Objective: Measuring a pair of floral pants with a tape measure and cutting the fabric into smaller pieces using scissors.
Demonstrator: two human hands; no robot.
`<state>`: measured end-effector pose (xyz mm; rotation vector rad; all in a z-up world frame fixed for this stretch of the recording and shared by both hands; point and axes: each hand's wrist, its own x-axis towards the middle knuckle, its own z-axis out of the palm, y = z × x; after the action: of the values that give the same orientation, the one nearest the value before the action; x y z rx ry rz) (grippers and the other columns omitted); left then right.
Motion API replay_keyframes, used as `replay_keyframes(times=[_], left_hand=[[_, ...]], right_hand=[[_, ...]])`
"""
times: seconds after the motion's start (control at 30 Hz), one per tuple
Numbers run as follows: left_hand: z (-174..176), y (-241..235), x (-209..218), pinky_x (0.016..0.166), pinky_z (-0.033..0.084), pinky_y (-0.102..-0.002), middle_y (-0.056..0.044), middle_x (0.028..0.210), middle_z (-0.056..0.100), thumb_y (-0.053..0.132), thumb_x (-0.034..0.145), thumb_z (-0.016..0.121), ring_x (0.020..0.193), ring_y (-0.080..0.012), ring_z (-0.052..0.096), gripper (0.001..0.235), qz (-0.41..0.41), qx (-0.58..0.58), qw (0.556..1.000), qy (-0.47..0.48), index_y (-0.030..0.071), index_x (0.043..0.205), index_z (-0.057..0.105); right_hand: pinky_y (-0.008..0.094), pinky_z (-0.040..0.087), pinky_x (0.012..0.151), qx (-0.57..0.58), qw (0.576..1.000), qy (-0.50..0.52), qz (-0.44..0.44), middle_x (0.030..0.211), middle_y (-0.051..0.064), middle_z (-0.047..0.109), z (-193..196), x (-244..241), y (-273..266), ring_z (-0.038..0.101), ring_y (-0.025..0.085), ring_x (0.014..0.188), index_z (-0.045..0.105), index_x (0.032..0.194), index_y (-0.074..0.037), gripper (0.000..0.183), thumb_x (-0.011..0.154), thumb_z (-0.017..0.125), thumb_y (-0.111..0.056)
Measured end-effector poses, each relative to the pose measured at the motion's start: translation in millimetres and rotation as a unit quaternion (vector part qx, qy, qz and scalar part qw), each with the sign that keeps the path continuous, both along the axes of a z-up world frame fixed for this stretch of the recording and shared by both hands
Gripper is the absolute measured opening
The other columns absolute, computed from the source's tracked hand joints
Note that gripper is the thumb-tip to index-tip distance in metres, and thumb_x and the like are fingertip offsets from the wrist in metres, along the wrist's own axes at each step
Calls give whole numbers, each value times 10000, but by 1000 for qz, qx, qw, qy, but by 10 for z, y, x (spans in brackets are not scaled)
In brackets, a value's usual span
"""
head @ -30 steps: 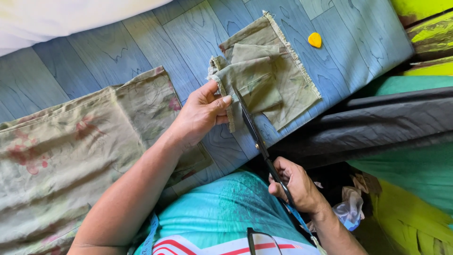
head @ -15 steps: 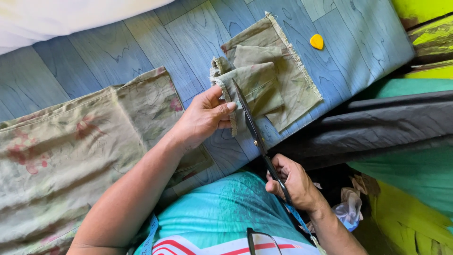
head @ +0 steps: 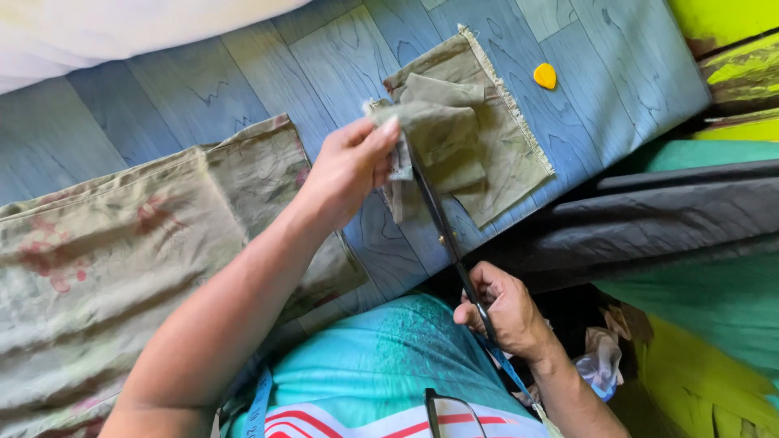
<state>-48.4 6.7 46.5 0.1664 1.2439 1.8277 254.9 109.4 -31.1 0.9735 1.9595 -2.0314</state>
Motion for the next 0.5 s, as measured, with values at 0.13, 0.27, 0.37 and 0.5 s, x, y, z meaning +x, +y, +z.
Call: replay_keyframes(times=[0.13, 0.27, 0.37, 0.5], left_hand=[[434, 261, -172, 514, 241, -233, 30, 735, 441, 314, 1028, 569, 590, -72, 318, 396, -82, -109, 968, 209, 162, 686, 442], [629, 329, -20, 580, 256, -225, 80, 735, 368, 278, 1013, 570, 672, -53, 320, 303, -36, 23, 949, 312, 173, 744, 476], [202, 229, 170, 559, 366, -245, 21, 834, 537, 276, 990, 611, 692, -83, 477, 180, -52, 72, 989, 114, 118, 910, 581], [-609, 11, 488, 637, 536, -234, -1, 875, 667, 111, 999, 596, 812, -101, 664, 72, -16, 49, 987, -155, 117, 928, 605]], right_hand=[[229, 451, 549, 101, 993, 49, -22, 708, -19, 625, 475, -222, 23, 559, 62, 632, 589, 821, -117, 551, 606, 845, -555], [210, 405, 538, 70, 991, 99, -52, 713, -37, 588, 754, -138, 36, 518, 46, 608, 593, 823, -124, 528, 637, 852, -545], [224, 385, 498, 45, 995, 83, -23, 681, -30, 575, 506, 137, 30, 502, 51, 587, 591, 800, -119, 585, 618, 839, -616], [248, 399, 515, 5, 1000, 13, 9, 687, -1, 610, 130, 475, -111, 532, 70, 618, 569, 791, -101, 633, 601, 837, -642]])
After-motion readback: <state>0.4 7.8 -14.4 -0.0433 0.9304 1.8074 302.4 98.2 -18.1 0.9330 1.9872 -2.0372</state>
